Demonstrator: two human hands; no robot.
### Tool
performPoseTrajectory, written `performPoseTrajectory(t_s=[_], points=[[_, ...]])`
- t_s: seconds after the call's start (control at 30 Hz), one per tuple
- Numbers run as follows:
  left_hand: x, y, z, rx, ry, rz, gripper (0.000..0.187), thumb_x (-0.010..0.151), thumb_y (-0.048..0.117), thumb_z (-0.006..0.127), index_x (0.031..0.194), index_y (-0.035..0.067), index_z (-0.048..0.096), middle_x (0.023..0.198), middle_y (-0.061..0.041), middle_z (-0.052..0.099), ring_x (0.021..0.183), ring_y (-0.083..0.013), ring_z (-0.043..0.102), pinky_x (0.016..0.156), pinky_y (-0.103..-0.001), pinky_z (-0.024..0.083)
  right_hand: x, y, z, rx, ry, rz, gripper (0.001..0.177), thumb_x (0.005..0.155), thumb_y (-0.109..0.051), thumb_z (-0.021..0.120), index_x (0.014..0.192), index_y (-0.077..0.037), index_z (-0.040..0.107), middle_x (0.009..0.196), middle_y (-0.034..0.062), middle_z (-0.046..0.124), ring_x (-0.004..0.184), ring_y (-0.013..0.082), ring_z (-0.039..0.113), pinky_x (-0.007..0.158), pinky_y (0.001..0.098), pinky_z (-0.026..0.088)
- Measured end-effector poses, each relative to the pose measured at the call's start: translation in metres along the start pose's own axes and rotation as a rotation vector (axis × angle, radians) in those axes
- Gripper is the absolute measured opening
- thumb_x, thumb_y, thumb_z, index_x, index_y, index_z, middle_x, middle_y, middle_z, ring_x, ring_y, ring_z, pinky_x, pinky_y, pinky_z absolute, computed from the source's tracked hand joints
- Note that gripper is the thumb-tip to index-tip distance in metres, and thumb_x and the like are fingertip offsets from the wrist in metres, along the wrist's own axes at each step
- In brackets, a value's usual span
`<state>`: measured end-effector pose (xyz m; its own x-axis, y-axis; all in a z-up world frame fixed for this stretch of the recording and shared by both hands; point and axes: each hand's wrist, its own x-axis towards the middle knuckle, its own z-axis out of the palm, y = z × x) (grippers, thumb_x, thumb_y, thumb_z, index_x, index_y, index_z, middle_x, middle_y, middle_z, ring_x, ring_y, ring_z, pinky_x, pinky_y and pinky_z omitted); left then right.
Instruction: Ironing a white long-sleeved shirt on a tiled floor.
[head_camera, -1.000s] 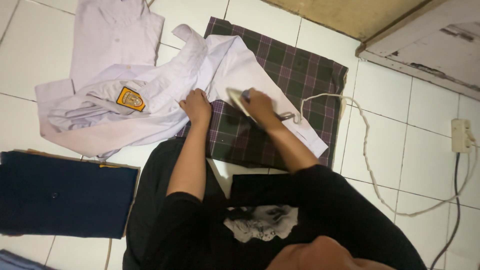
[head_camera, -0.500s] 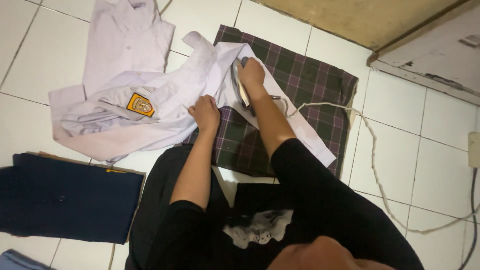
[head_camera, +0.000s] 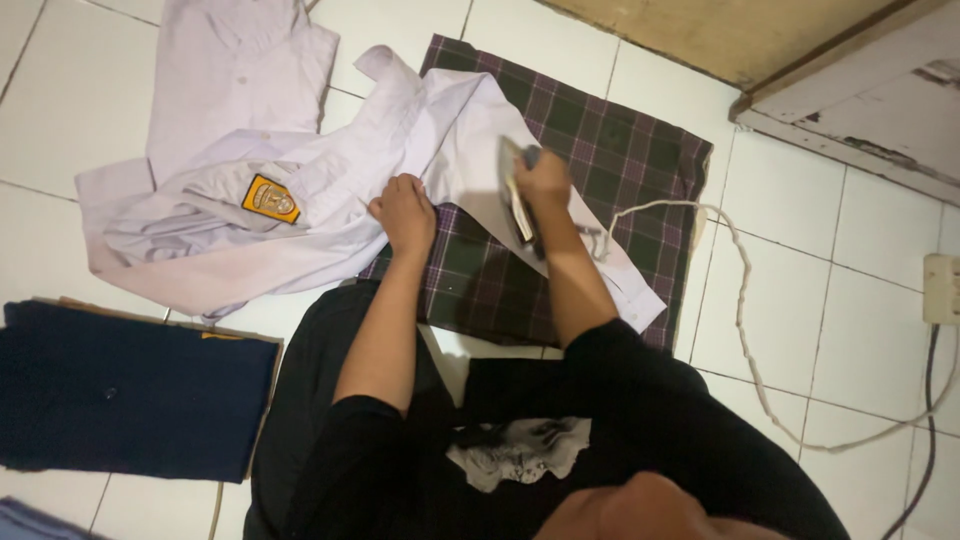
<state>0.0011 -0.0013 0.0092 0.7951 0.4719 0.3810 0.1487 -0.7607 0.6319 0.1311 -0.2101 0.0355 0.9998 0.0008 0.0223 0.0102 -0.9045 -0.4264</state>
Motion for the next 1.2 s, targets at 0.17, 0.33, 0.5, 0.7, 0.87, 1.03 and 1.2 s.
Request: performPoseTrajectory(t_s=[0.17, 0.33, 0.5, 0.7, 0.87, 1.03, 1.2], points=[[-0.003, 0.01, -0.006, -0.069, -0.026, -0.055, 0.003, 0.096, 0.012, 0.059, 0.097, 0.01, 0.059, 0.093, -0.009, 0.061, 0.097, -0.0304, 0.058, 0.086, -0.048, 0.033, 0.01, -0.034, -0.008, -0.065, -0.179, -0.234, 0.044, 0.087, -0.044, 0.074, 0.102, -0.003, 0.071, 0.102, 0.0257, 0.071, 0.097, 0.0435, 0.068, 0.088, 0.0502, 0.053], [-0.003, -0.003, 0.007, 0.022, 0.008, 0.006, 0.004, 0.096, 0.013, 0.061, 0.097, 0.01, 0.06, 0.094, -0.01, 0.06, 0.095, -0.0319, 0.058, 0.089, -0.05, 0.033, 0.072, -0.041, 0.024, 0.017, 0.093, -0.017, 0.045, 0.086, -0.043, 0.075, 0.101, -0.001, 0.071, 0.105, 0.0248, 0.071, 0.101, 0.0421, 0.069, 0.089, 0.0492, 0.055], [-0.008, -0.008, 0.016, 0.032, -0.124, -0.04, 0.004, 0.094, 0.013, 0.06, 0.095, 0.01, 0.062, 0.094, -0.01, 0.062, 0.095, -0.0317, 0.059, 0.088, -0.051, 0.032, 0.112, -0.045, 0.032, -0.006, 0.078, -0.027, 0.044, 0.085, -0.042, 0.076, 0.102, -0.001, 0.071, 0.106, 0.0247, 0.071, 0.101, 0.0422, 0.068, 0.088, 0.0498, 0.054], [-0.005, -0.015, 0.022, 0.036, -0.156, -0.04, 0.005, 0.093, 0.013, 0.061, 0.096, 0.01, 0.062, 0.095, -0.01, 0.063, 0.095, -0.0309, 0.06, 0.089, -0.05, 0.033, 0.078, -0.038, 0.022, 0.01, 0.006, -0.01, 0.045, 0.088, -0.044, 0.072, 0.103, -0.002, 0.07, 0.108, 0.0249, 0.071, 0.102, 0.0416, 0.069, 0.09, 0.0489, 0.055], [-0.009, -0.012, 0.018, 0.039, -0.147, -0.022, 0.005, 0.092, 0.013, 0.062, 0.096, 0.01, 0.062, 0.095, -0.009, 0.063, 0.096, -0.0309, 0.06, 0.089, -0.05, 0.033, -0.022, -0.013, -0.009, -0.024, -0.023, -0.106, 0.044, 0.088, -0.045, 0.072, 0.099, -0.003, 0.069, 0.099, 0.0234, 0.071, 0.093, 0.0419, 0.069, 0.082, 0.0511, 0.055], [-0.009, -0.012, 0.015, 0.059, -0.133, -0.026, 0.003, 0.092, 0.014, 0.063, 0.094, 0.012, 0.062, 0.094, -0.009, 0.063, 0.094, -0.0306, 0.06, 0.089, -0.05, 0.033, -0.05, 0.014, -0.048, 0.081, -0.033, -0.01, 0.036, 0.091, -0.042, 0.069, 0.099, -0.006, 0.071, 0.096, 0.0193, 0.073, 0.088, 0.0362, 0.071, 0.08, 0.0468, 0.057], [-0.011, -0.012, 0.019, 0.04, -0.115, -0.012, 0.004, 0.093, 0.014, 0.063, 0.095, 0.01, 0.062, 0.093, -0.009, 0.063, 0.093, -0.031, 0.06, 0.088, -0.049, 0.033, -0.002, 0.009, -0.067, -0.002, 0.014, 0.109, 0.037, 0.086, -0.042, 0.077, 0.097, -0.007, 0.074, 0.094, 0.0191, 0.072, 0.087, 0.0339, 0.07, 0.079, 0.0452, 0.056]])
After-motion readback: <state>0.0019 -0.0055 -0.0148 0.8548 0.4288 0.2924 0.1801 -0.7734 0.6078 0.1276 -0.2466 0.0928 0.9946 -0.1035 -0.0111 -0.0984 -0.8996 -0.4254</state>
